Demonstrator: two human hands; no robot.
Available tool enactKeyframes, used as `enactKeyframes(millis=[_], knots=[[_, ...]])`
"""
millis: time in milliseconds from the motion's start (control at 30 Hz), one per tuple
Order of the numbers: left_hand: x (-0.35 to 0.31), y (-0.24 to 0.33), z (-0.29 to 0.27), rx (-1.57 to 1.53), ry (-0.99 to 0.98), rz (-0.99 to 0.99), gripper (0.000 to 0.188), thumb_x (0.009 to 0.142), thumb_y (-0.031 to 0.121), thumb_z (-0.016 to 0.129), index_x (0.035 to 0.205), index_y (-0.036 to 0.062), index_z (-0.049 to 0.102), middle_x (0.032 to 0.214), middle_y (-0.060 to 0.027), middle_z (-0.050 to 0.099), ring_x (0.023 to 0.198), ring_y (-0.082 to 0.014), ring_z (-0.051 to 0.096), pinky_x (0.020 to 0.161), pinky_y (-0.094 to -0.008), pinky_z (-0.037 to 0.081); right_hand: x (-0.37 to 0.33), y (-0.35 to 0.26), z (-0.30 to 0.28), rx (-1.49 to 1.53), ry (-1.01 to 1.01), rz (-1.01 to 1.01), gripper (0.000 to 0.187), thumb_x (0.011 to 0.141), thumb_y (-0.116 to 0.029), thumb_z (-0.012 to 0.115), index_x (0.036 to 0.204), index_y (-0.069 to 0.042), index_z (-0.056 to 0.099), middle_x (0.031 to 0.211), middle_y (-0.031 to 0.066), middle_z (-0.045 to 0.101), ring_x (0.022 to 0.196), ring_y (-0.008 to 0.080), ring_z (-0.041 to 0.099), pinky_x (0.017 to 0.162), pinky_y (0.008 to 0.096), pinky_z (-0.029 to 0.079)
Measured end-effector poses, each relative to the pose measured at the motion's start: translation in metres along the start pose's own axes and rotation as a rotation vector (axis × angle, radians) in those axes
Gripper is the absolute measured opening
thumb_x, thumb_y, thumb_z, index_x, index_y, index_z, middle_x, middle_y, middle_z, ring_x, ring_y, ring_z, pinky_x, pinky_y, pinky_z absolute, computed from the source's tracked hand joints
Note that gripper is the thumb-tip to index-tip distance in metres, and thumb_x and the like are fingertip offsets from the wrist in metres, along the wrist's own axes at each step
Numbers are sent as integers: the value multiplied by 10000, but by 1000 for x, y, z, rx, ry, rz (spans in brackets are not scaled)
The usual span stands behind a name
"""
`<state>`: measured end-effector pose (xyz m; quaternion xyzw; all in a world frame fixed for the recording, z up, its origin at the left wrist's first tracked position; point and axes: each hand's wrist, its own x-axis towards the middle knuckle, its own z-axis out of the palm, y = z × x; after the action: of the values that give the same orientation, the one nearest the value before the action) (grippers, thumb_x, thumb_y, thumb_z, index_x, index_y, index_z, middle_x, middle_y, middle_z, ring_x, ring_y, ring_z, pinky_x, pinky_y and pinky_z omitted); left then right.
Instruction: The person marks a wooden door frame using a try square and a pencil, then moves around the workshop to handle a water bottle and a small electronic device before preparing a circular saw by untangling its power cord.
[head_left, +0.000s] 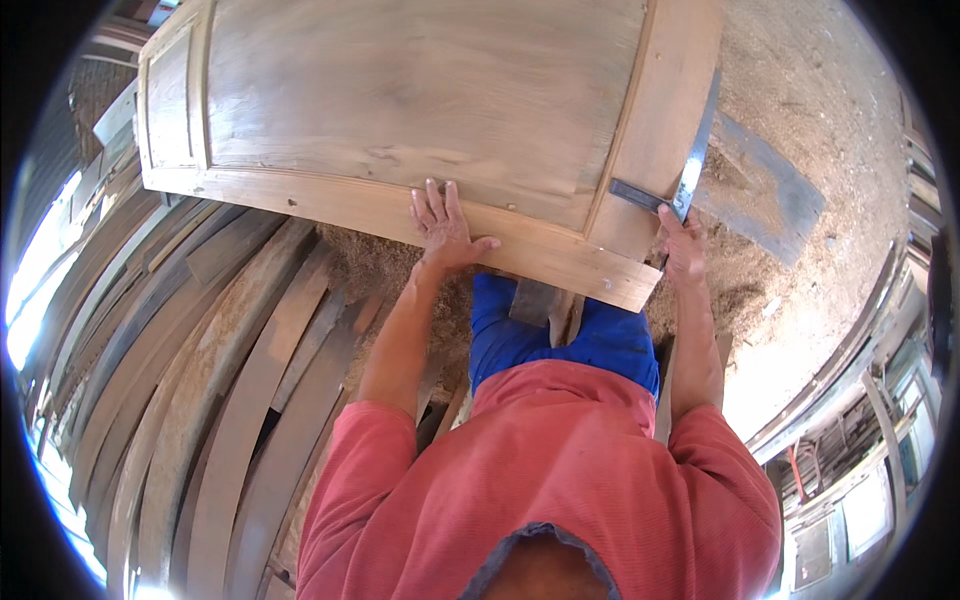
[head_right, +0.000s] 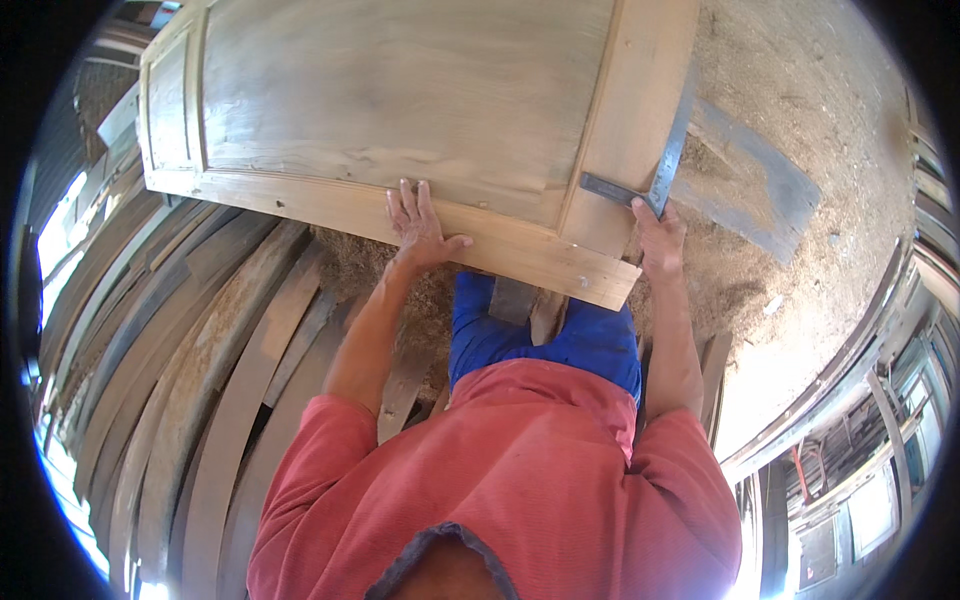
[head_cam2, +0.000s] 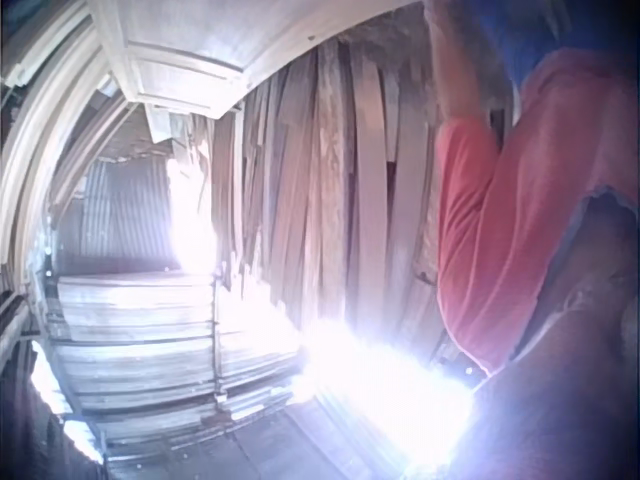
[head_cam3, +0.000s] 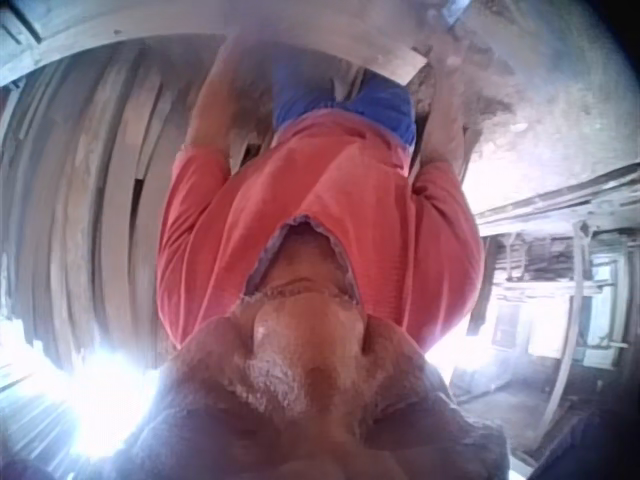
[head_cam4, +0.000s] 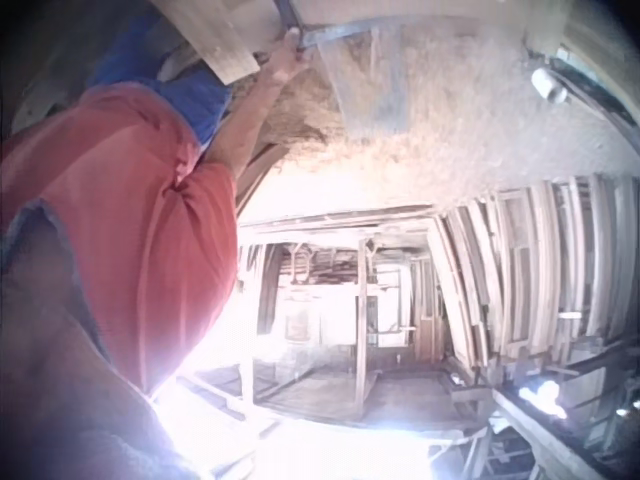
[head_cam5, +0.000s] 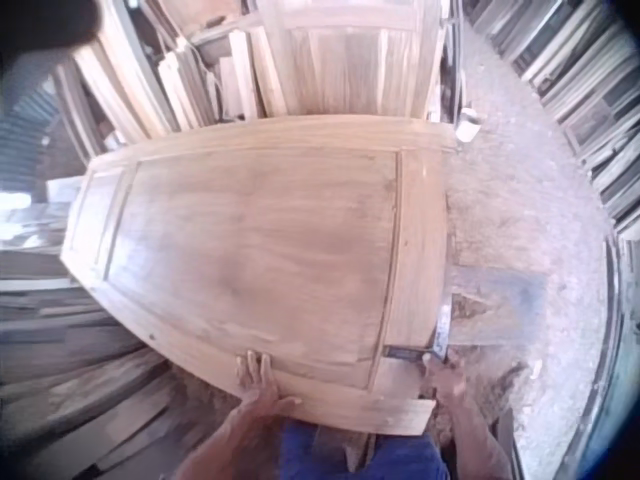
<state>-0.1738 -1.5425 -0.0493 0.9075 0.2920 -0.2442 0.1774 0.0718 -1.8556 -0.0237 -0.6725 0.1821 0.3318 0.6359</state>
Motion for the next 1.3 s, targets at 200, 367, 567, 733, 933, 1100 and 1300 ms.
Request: enactKeyframes(millis=[200, 367, 567, 733, 933, 1100, 1300], knots=[[1, -14, 10, -35, 158, 82, 1404, 594, 877, 604, 1516, -48, 87, 1536, -389, -30, 1389, -607, -94, 1087, -696, -46, 1, 1, 3, -48, -32, -4, 105, 910, -140, 691, 984, -97, 630, 625, -108, 471, 480, 2, 354, 413, 211, 256], [4, -4, -5, -28, 25, 25, 1356, 615, 758, 713, 1525, -30, 87, 1548, -373, -31, 1395, -605, -92, 1099, -685, -49, -2, 6, 1, 23, -14, 7, 85, 899, -131, 693, 942, -107, 624, 588, -101, 458, 438, 16, 340, 391, 218, 245], [-5, 2, -18, -92, -10, 31, 1329, 646, 640, 769, 1527, -33, 35, 1544, -378, -46, 1410, -577, -112, 1117, -659, -60, -28, 0, 5, 143, 105, 17, 137, 871, -166, 734, 859, -155, 598, 598, -73, 491, 445, 37, 407, 388, 211, 309], [-4, -1, -7, -53, -32, 85, 1351, 658, 671, 751, 1525, -28, -14, 1550, -363, -83, 1408, -579, -120, 1113, -665, -64, -63, 0, -17, 71, 370, -122, 205, 845, -261, 767, 957, -126, 662, 640, -96, 488, 476, 14, 385, 411, 209, 292], [-1, -5, -4, 19, -38, 85, 1348, 668, 738, 695, 1533, -2, -26, 1561, -341, -97, 1411, -572, -141, 1106, -672, -72, -111, 21, -27, 189, 452, -219, 131, 913, -240, 697, 920, -123, 639, 645, -103, 472, 503, 12, 375, 417, 200, 286], [3, -5, -6, 57, -30, 114, 1347, 669, 724, 702, 1528, -15, -25, 1560, -345, -80, 1413, -575, -120, 1109, -671, -63, -158, 68, -19, 244, 426, -43, 143, 904, -238, 707, 929, -111, 645, 667, -90, 494, 508, 15, 395, 426, 205, 301], [-12, 14, -17, 88, -2, 224, 1198, 717, 588, 747, 1521, -20, 100, 1563, -346, 8, 1446, -529, -37, 1120, -669, 16, -188, 133, 10, 267, 238, 114, 152, 896, -166, 685, 1029, -92, 686, 711, -78, 530, 538, 28, 415, 468, 228, 346]])
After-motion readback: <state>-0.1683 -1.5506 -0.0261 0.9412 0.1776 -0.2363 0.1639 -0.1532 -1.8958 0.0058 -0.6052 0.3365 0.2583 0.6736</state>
